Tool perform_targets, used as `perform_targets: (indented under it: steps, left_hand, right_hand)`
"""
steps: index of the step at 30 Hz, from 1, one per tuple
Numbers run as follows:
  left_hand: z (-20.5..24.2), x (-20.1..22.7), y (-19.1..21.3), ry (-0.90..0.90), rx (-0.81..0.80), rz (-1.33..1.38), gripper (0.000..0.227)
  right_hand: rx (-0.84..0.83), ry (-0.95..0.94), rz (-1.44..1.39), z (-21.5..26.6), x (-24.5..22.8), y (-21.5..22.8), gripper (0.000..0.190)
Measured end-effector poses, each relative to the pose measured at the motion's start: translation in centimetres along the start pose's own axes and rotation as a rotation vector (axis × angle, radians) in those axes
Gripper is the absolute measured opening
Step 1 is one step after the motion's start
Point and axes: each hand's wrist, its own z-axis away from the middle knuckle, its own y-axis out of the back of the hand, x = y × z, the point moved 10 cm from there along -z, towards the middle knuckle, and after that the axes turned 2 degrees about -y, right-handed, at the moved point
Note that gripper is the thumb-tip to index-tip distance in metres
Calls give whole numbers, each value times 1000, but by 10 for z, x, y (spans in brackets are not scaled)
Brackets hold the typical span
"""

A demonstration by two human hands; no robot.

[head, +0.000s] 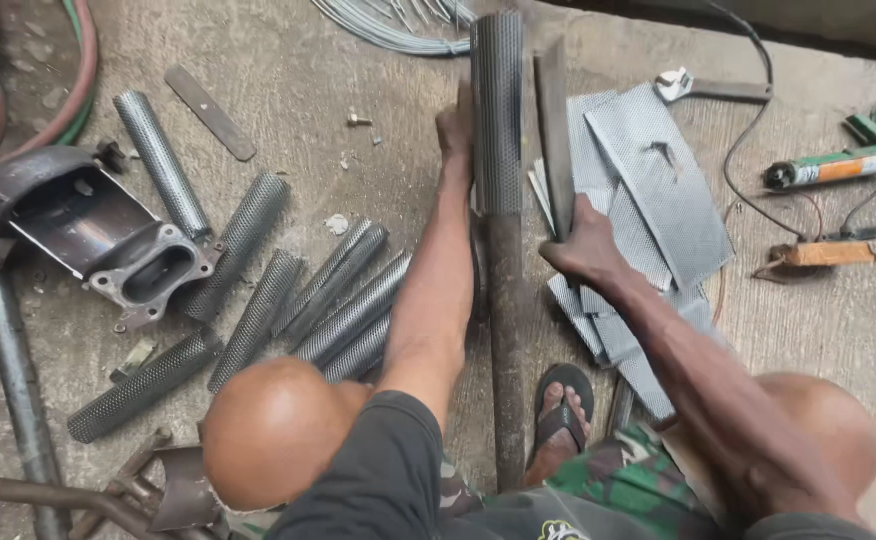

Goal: The person sits on the floor and uses a hammer to shape a sheet of metal mesh into a cylindrical form around a metal rod. They repeatedly strike the mesh to secure its shape and then remove the finished cylinder to place it with others.

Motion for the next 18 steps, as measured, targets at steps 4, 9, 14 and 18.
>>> perform_targets:
  steps: [4, 9, 14, 18]
  left_hand:
    - [3, 1, -29, 18, -243, 344, 54]
    - [21, -2, -62, 72, -549, 774, 37]
    - [49, 22, -85, 105, -876, 1207, 19]
    - [23, -32, -65, 79, -501, 645, 37]
  right_hand:
    - [306, 191, -98, -2, 9, 49, 52]
    - [551, 633, -235, 18, -71, 106, 46]
    - [71, 31, 212, -7, -84, 53, 56]
    - [61, -104, 13, 5, -70, 73, 45]
